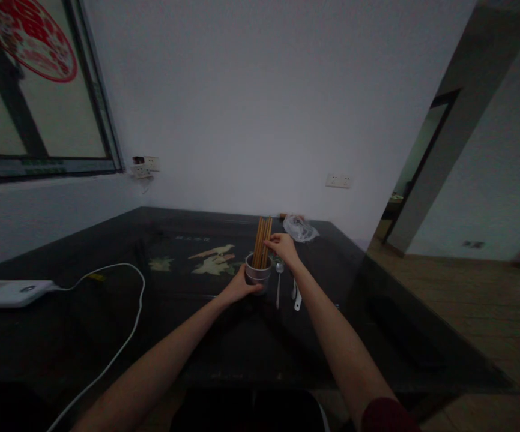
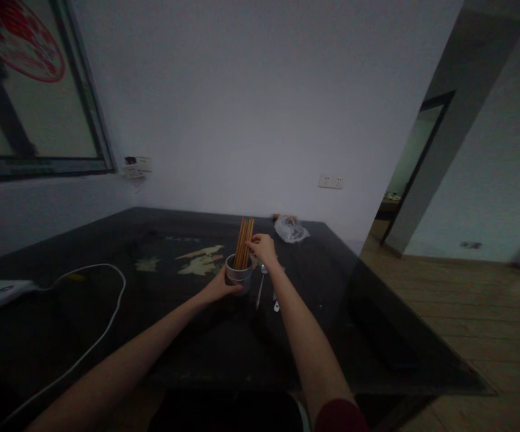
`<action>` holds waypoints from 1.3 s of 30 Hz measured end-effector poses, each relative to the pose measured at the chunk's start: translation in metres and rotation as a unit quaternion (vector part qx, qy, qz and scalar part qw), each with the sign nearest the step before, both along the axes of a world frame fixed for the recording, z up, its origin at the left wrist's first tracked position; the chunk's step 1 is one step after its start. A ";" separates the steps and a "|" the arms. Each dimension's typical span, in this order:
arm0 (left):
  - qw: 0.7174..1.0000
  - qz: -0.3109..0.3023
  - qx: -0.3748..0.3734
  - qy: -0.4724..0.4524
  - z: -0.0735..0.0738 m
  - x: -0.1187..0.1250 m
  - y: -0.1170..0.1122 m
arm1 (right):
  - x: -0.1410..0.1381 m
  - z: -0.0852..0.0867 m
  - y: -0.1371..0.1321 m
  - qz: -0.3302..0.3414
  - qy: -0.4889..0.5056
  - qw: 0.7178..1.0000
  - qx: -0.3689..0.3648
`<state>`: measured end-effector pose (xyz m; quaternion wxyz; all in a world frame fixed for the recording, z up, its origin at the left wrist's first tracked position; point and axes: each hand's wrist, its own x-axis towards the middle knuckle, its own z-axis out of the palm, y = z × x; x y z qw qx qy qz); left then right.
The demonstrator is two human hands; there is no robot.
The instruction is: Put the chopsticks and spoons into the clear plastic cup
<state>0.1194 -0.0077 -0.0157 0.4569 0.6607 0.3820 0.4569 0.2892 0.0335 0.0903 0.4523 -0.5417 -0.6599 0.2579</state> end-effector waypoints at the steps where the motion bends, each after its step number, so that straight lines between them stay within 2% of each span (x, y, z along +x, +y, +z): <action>1: 1.000 -0.001 0.002 -0.001 0.000 0.000 0.000 | 0.000 0.000 -0.001 -0.005 -0.012 1.000 0.005; 6: 1.000 -0.006 0.011 -0.004 -0.003 0.000 0.002 | -0.001 -0.002 -0.002 -0.026 -0.056 0.998 0.016; 17: 1.000 -0.002 0.007 0.008 0.000 -0.001 0.001 | 0.000 -0.005 -0.004 -0.046 -0.049 0.998 0.004; 29: 1.000 -0.007 0.021 -0.003 -0.006 -0.002 0.004 | -0.001 -0.008 0.001 -0.069 -0.093 0.993 0.026; 39: 0.999 -0.022 0.022 0.015 0.005 -0.004 -0.002 | -0.004 -0.013 -0.004 -0.060 -0.097 0.993 0.042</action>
